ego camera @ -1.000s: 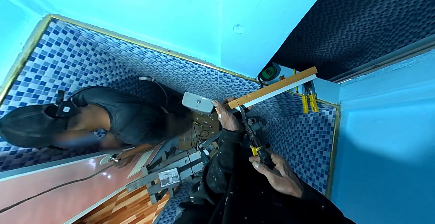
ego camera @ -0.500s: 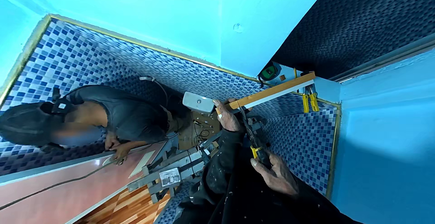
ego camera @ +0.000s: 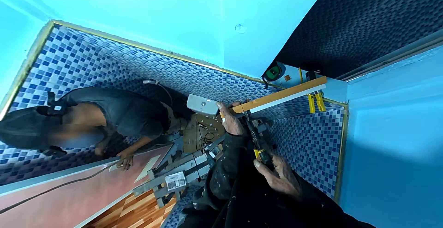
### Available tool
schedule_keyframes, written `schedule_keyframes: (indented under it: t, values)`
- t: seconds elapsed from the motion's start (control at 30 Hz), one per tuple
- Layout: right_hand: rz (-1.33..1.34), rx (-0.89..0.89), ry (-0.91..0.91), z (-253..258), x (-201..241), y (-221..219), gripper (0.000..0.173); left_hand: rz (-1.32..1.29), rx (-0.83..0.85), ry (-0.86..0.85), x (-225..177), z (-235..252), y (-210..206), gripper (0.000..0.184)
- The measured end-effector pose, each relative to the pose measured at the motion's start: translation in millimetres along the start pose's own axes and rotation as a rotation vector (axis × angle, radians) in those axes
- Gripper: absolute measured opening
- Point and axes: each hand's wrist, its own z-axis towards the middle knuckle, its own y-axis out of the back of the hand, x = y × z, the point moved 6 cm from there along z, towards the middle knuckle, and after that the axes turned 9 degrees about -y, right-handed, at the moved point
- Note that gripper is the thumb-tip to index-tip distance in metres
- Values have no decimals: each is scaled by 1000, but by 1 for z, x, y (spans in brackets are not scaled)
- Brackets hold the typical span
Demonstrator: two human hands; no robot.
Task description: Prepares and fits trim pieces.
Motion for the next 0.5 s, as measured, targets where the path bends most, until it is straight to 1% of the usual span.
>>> schedule_keyframes:
  t: [0.13, 0.33, 0.43, 0.5]
  values:
    - [-25, -29, 19, 1, -3, 0, 34, 2, -10, 52, 4, -1, 1, 73]
    - [-43, -44, 40, 3, -7, 2, 34, -8, 10, 65, 7, 0, -2, 74]
    - [-55, -48, 48, 4, -8, 3, 36, 20, 52, 51, 8, 1, -2, 76]
    - [-69, -64, 47, 5, -8, 3, 36, 48, 37, 53, 8, 1, -3, 77]
